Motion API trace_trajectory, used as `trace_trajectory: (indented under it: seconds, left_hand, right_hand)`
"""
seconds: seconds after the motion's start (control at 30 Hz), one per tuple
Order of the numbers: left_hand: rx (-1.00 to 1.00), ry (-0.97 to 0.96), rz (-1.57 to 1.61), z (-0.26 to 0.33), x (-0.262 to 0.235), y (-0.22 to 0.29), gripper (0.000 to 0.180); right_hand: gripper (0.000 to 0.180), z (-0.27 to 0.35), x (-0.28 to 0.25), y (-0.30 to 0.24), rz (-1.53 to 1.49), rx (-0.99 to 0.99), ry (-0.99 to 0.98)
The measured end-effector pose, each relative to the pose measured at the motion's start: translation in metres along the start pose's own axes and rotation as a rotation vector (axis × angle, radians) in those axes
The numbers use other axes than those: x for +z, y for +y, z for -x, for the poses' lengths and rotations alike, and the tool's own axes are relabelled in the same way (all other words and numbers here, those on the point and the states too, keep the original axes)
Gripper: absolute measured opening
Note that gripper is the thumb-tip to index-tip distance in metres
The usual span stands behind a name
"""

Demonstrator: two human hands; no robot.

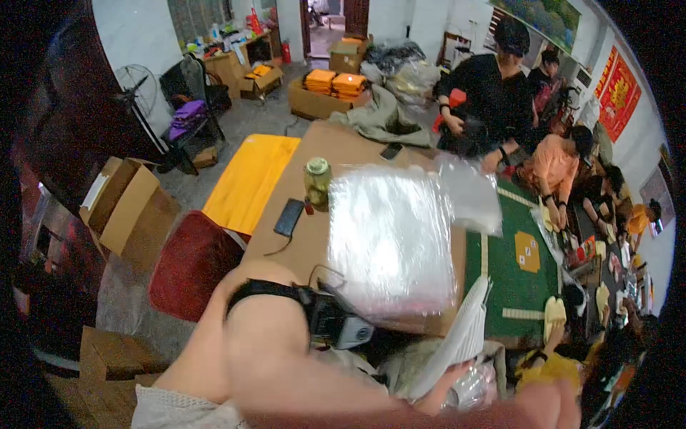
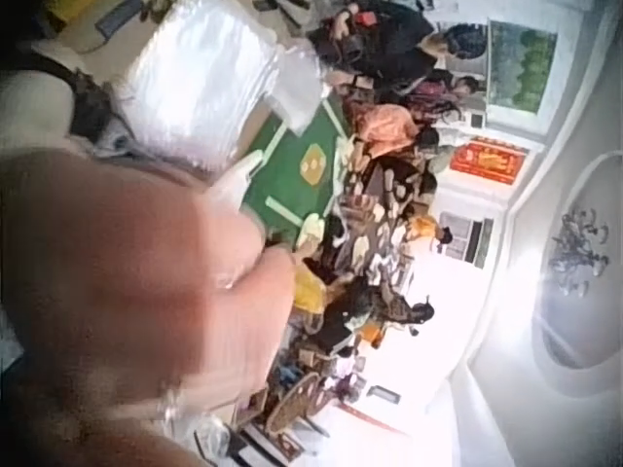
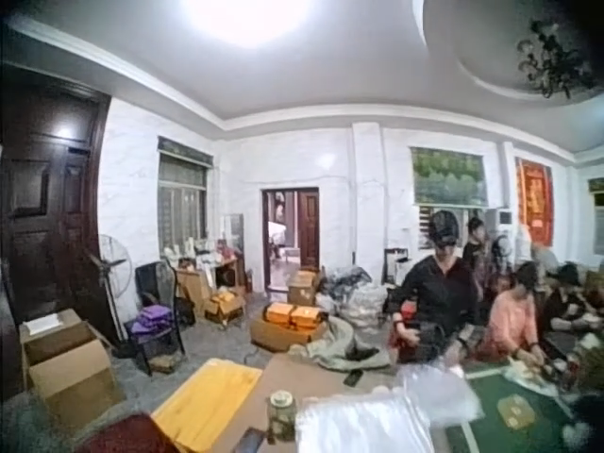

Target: The recorder is sorting yellow slippers and packing them into large plastic bags.

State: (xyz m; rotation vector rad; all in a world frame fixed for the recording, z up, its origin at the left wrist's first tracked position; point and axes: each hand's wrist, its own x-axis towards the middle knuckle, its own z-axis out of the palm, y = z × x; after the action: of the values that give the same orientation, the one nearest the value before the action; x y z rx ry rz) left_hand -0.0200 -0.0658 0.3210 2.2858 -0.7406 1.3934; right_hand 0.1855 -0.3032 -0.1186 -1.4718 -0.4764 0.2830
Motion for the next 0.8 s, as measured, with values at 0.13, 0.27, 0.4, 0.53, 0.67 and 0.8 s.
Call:
trace_trajectory:
  seconds: [0.13, 0.27, 0.4, 0.53, 0.67, 0.8]
  left_hand:
    - [-0.022, -0.024, -0.073, 0.020, 0.005, 0.008, 0.029]
    - [0.047, -0.056, -0.148, 0.022, 0.000, 0.019, 0.025]
    - [-0.212, 0.277, 0.119, 0.025, -0.013, 0.028, 0.017]
    - [-0.396, 0.012, -0.058, 0.074, 0.032, -0.035, 0.033]
    - [-0.520, -0.459, -0.370, 0.207, 0.112, -0.086, 0.037]
    - [-0.767, -0.614, -0.226, 0.299, 0.150, -0.104, 0.043]
  right_hand:
    - [0.042, -0.002, 0.052, -0.084, 0.052, -0.014, -0.038]
    - [0.042, -0.014, 0.012, -0.051, 0.069, -0.098, -0.031]
    - [0.042, -0.014, -0.036, -0.003, 0.071, -0.162, 0.005]
    - [0.043, -0.027, -0.026, -0.004, 0.053, -0.229, 0.015]
    - [0.044, -0.014, 0.000, -0.046, -0.266, 0.039, 0.304]
    - [0.039, -0.013, 0.014, -0.083, -0.328, 0.039, 0.239]
